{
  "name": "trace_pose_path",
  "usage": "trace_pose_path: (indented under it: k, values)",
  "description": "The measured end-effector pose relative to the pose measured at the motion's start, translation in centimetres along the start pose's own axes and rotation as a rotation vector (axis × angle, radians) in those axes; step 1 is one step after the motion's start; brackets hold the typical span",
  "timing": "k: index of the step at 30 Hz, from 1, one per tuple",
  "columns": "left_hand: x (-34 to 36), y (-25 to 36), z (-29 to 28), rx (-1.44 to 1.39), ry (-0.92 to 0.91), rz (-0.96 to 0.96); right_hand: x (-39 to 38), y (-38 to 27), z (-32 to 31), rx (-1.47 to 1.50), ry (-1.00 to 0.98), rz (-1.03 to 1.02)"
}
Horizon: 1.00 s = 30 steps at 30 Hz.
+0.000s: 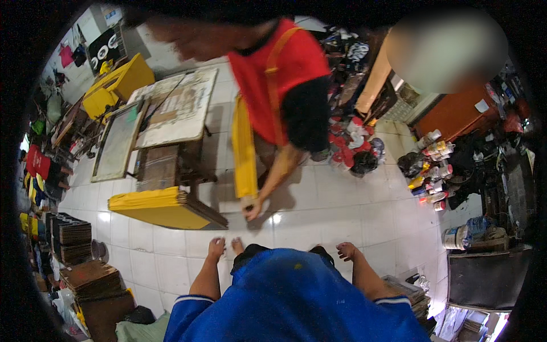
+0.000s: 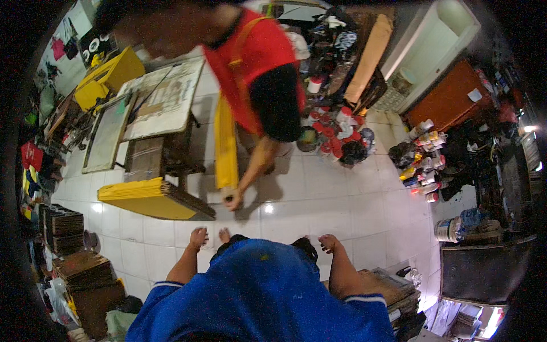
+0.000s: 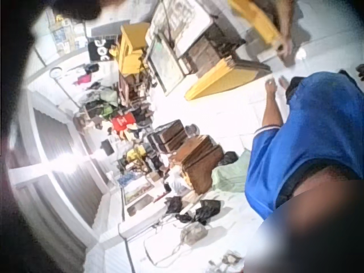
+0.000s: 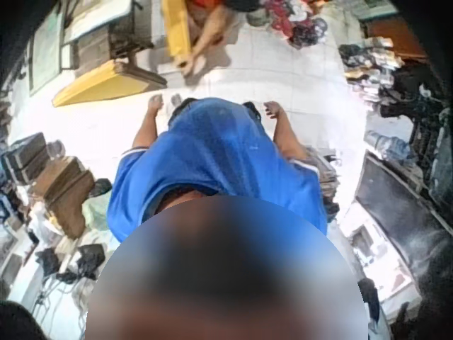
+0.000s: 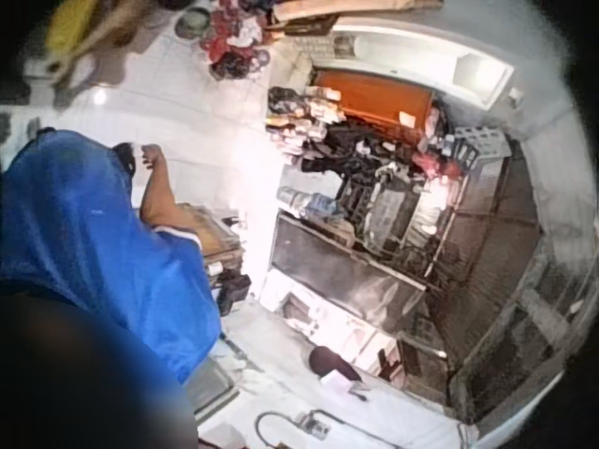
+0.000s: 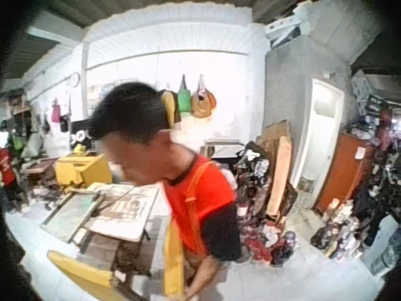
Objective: The person performs screen printing on yellow fabric pieces. They place a yellow fabric under a screen, pull a squeegee across the mesh to apply ink, and then remove the printed fabric. This process is repeated multiple times throughout the clip.
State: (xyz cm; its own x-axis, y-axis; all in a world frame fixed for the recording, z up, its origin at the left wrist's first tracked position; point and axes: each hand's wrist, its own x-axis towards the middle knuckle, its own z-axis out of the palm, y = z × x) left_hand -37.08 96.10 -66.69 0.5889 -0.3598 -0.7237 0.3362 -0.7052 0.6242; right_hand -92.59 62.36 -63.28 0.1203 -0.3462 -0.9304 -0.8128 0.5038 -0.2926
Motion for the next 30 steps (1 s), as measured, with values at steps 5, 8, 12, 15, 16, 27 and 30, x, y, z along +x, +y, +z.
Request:
trace_pose_path:
  k: [5,8,12,15,16,27,30]
  values:
    - [-5.1,-9.1,11.9,0.553,-0.307,0.058,-0.2,6.6,-10.8,0.265,0.329,-0.064]
    - [-5.6,-9.6,19.2,0.650,-0.392,0.231,-1.9,6.4,-13.8,0.235,0.301,-0.074]
    - [-4.3,-4.8,27.2,0.600,-0.311,0.404,-3.4,0.8,-16.9,0.291,-0.010,-0.256]
    - [-3.5,1.2,31.6,0.477,-0.223,0.302,-2.8,-3.4,-19.2,0.279,0.027,-0.256]
    - [-2.6,3.9,32.8,0.478,-0.277,0.236,-2.3,-4.1,-20.0,0.302,0.046,-0.268]
    - [-0.6,26.6,51.5,0.633,-0.586,0.371,3.3,13.6,-36.7,0.528,0.333,0.079]
    - [-1.2,31.5,53.0,0.502,-0.545,0.448,6.0,19.6,-37.5,0.569,0.233,0.232]
